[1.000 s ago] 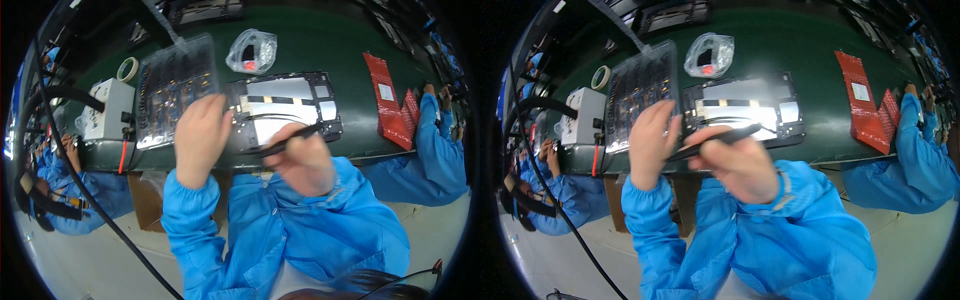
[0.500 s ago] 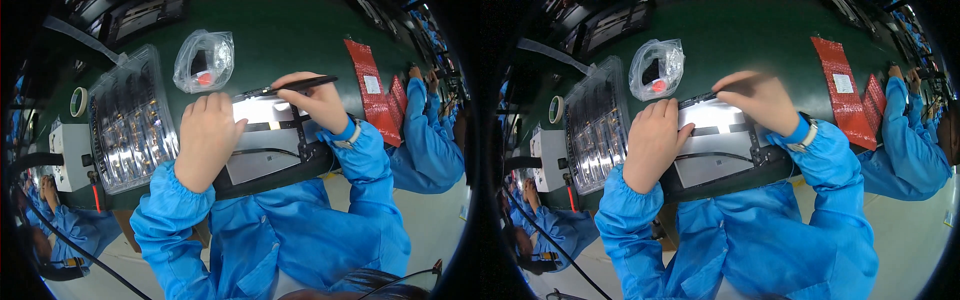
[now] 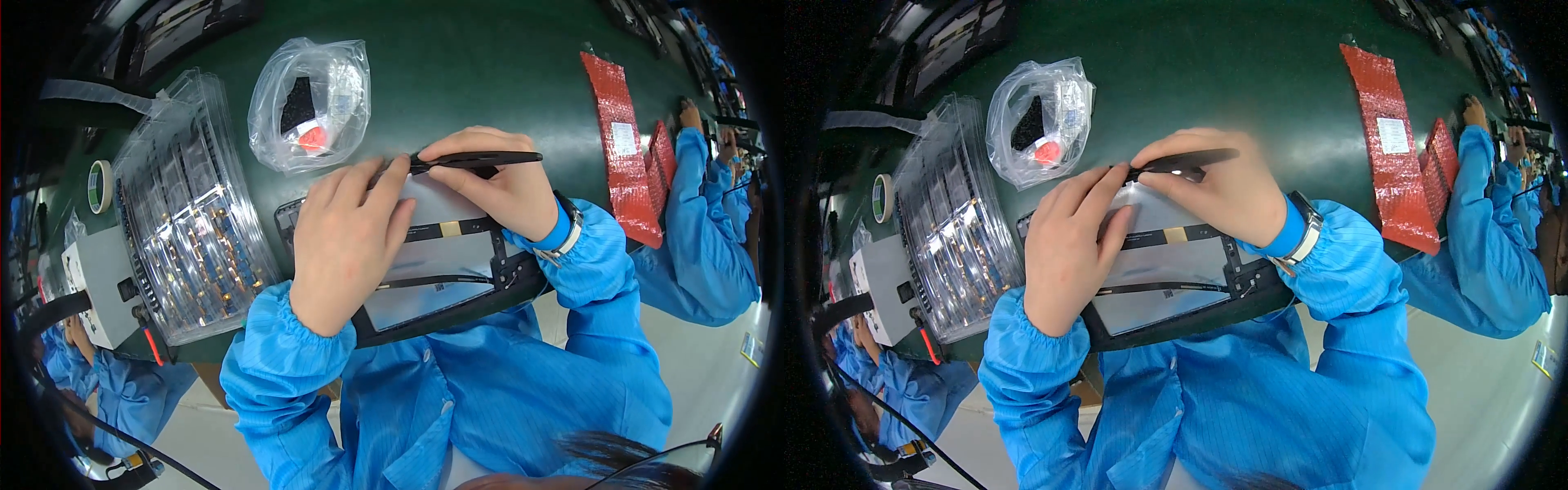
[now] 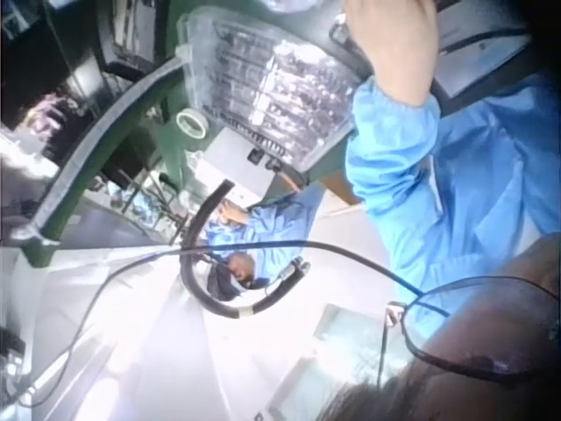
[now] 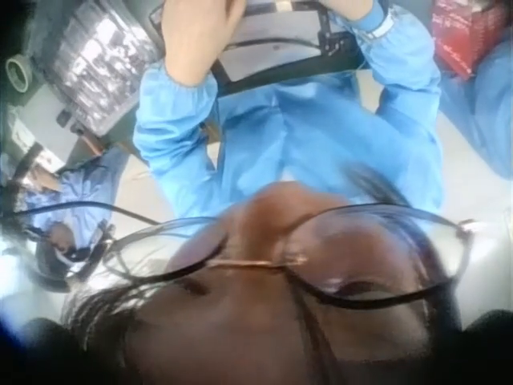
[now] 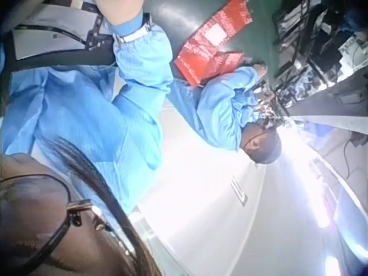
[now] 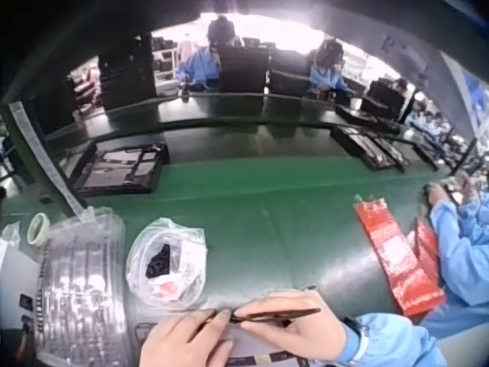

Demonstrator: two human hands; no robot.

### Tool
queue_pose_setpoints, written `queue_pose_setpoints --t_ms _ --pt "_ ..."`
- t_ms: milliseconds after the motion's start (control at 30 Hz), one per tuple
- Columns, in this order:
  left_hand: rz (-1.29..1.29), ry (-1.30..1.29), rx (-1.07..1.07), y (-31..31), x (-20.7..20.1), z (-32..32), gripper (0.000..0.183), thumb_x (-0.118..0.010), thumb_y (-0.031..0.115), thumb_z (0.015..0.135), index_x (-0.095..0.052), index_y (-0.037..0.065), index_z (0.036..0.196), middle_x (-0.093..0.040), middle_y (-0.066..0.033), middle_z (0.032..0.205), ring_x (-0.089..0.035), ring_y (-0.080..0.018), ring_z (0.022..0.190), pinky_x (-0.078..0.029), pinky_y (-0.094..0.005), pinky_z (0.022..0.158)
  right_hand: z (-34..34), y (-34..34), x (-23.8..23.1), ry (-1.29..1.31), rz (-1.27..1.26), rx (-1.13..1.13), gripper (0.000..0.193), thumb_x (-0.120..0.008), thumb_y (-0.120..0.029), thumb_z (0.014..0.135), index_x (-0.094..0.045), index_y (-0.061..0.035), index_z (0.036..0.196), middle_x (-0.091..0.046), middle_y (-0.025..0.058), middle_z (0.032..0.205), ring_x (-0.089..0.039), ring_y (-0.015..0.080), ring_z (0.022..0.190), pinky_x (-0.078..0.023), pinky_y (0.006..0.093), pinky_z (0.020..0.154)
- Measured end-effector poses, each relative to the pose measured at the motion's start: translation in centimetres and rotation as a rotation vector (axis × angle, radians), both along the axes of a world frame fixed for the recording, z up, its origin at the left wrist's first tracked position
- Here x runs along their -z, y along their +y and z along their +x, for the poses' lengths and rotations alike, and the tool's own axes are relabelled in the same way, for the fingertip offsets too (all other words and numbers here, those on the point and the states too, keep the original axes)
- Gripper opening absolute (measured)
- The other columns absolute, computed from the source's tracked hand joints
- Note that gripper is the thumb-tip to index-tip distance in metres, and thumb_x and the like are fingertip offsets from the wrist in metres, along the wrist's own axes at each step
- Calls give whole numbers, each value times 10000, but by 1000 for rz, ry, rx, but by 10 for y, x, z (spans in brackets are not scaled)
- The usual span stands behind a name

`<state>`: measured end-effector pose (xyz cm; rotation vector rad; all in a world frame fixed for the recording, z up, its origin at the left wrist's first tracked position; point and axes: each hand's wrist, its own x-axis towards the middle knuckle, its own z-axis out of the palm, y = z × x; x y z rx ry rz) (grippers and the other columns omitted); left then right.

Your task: The person assembles tablet devices by retrieving small parts and ribbon cables, attaching and pressing them onto tablet frames using tweezers and hands, and placing the assembled tablets onto an upper conveyor shelf.

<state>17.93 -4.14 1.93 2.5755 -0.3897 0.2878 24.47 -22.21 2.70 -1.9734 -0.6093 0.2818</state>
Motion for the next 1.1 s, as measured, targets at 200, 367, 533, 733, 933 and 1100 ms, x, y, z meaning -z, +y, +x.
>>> queue_pose_setpoints --t_ms 200,367,533,733,933,1100 --pt "37 -4 0 0 2 1 363 -615 150 754 -550 53 1097 -570 -109 988 -541 -273 909 -437 -370 789 0 -2 1 -19 -18 -21 185 -632 -32 750 -648 -7 932 -635 119 850 -604 181 743 -483 261 683" --pt "-11 58 -62 0 -1 0 411 -616 136 755 -497 -14 1118 -579 -152 961 -552 -299 909 -434 -383 797 0 -4 4 -18 48 15 173 -664 -65 743 -661 -44 915 -630 91 839 -596 162 692 -479 235 585" --pt "-19 41 -77 0 -2 -3 409 -615 122 757 -486 -36 1112 -584 -176 923 -562 -306 908 -430 -384 807 -2 -3 3 -56 28 -8 175 -668 -59 739 -659 -29 911 -629 102 840 -603 167 713 -495 248 617" --pt "-2 20 -44 2 -1 -3 423 -612 101 750 -468 -37 1123 -576 -170 974 -559 -300 931 -427 -378 817 -2 -4 7 -16 100 8 173 -651 -60 751 -649 -26 920 -617 103 858 -602 167 724 -497 250 632" --pt "202 -64 -61 1 -14 -19 401 -606 119 742 -504 25 1119 -524 -149 1143 -519 -308 1020 -395 -400 890 -5 -13 7 100 408 93 157 -552 -152 856 -583 -19 933 -577 59 828 -537 89 728 -434 233 605" --pt "-36 -149 196 -5 -25 -95 209 -634 174 698 -614 80 884 -579 -26 893 -560 -164 828 -434 -281 674 -20 -43 -20 -210 432 119 160 -410 -97 865 -519 -16 780 -589 176 930 -552 234 887 -410 360 827"
